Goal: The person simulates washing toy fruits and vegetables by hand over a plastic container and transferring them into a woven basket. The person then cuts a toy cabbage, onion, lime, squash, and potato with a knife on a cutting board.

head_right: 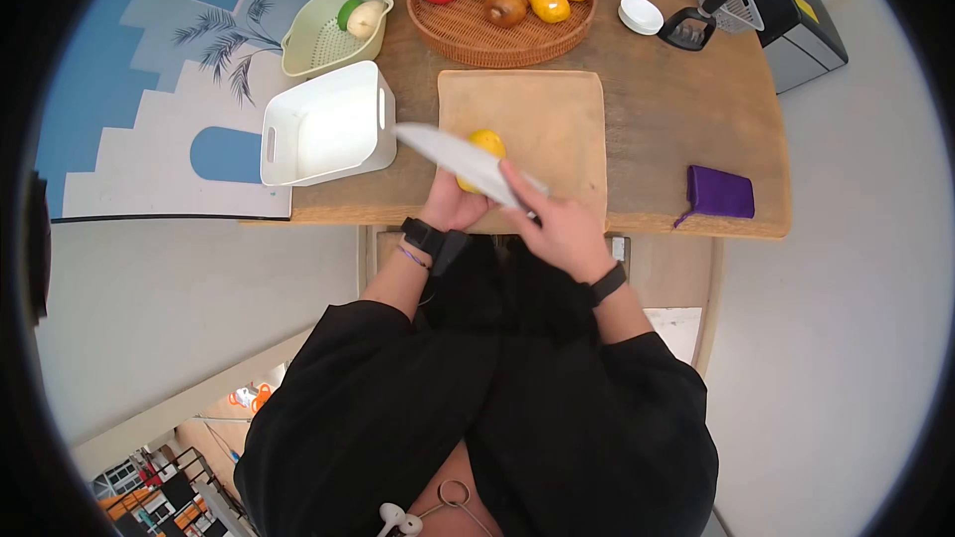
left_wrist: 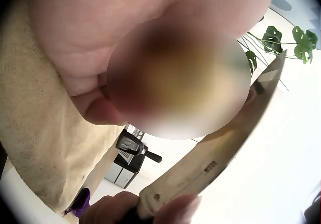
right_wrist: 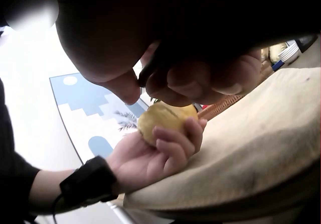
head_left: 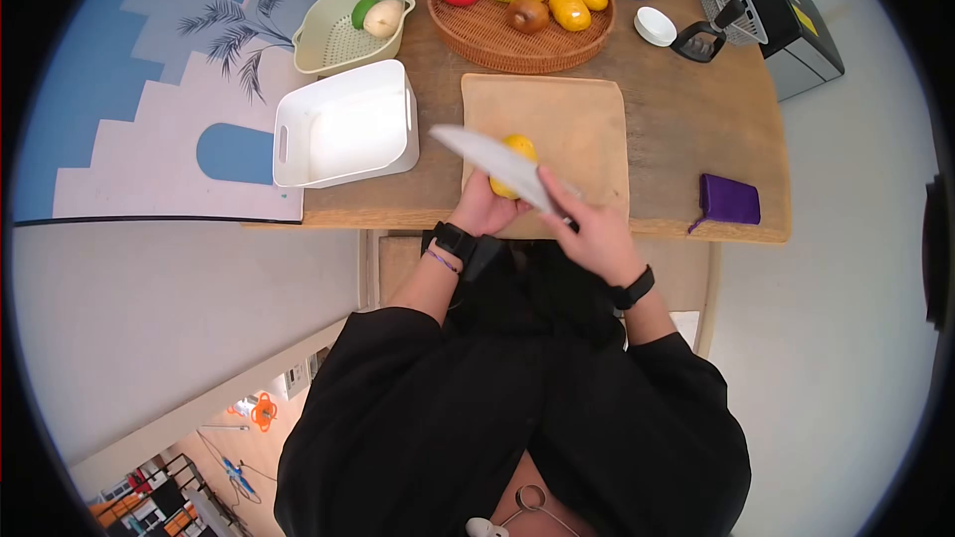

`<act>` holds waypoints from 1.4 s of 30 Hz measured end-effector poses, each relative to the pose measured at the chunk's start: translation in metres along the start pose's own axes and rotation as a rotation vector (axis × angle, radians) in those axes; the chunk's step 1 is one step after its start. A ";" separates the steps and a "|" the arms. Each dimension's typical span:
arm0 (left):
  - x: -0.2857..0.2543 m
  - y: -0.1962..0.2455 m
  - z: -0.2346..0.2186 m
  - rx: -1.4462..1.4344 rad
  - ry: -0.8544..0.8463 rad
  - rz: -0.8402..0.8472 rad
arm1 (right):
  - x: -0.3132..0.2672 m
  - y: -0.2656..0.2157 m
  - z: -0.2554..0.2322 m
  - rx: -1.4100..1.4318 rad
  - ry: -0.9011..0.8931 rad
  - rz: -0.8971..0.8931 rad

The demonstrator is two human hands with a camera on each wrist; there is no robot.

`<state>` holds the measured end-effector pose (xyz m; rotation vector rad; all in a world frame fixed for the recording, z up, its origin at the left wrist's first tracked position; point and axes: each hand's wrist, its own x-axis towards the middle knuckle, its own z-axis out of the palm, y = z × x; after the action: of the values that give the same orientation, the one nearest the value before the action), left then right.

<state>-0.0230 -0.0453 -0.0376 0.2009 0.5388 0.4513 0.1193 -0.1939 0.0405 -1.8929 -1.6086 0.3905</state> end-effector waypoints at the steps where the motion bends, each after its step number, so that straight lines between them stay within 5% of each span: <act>1: 0.004 0.002 -0.006 0.002 0.002 -0.002 | -0.003 -0.005 0.004 -0.047 -0.082 -0.043; 3: 0.007 0.008 -0.022 0.036 -0.324 -0.112 | -0.008 -0.012 0.014 -0.112 -0.105 -0.061; 9: 0.004 0.004 -0.019 -0.041 -0.211 -0.130 | -0.002 -0.002 0.035 -0.127 -0.022 -0.111; 11: 0.006 0.001 -0.008 -0.048 -0.047 -0.018 | 0.003 0.004 0.032 -0.112 0.012 -0.105; 13: 0.004 0.004 -0.013 0.028 -0.105 -0.002 | 0.009 0.008 0.031 -0.031 -0.010 0.016; 15: 0.004 0.010 -0.015 -0.003 -0.415 -0.117 | 0.018 0.013 0.022 0.038 -0.018 0.104; 16: 0.001 0.010 -0.014 0.059 -0.272 -0.129 | 0.019 0.016 0.017 0.104 -0.026 0.189; 23: -0.001 0.007 -0.008 0.067 -0.191 -0.082 | 0.010 0.017 -0.005 -0.002 -0.004 0.372; 26: 0.005 0.007 -0.012 0.002 -0.357 -0.104 | -0.007 0.006 0.006 0.111 0.070 0.062; 28: 0.001 0.002 0.001 -0.063 0.004 -0.060 | -0.015 -0.004 0.011 0.026 -0.006 0.032; 29: 0.004 0.003 -0.007 -0.063 0.003 -0.061 | -0.017 -0.008 0.012 -0.062 -0.082 -0.007; 31: 0.007 0.012 -0.020 0.035 -0.324 -0.160 | -0.016 -0.010 0.021 -0.064 -0.118 -0.011; 39: 0.004 0.005 -0.019 -0.061 -0.252 -0.168 | -0.011 -0.007 0.030 -0.156 -0.063 -0.046; 42: -0.004 0.003 0.001 -0.030 -0.010 -0.056 | -0.003 0.004 0.025 -0.144 -0.010 -0.024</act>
<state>-0.0270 -0.0447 -0.0341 0.1590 0.5266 0.4037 0.1071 -0.1911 0.0186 -1.9783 -1.7053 0.2807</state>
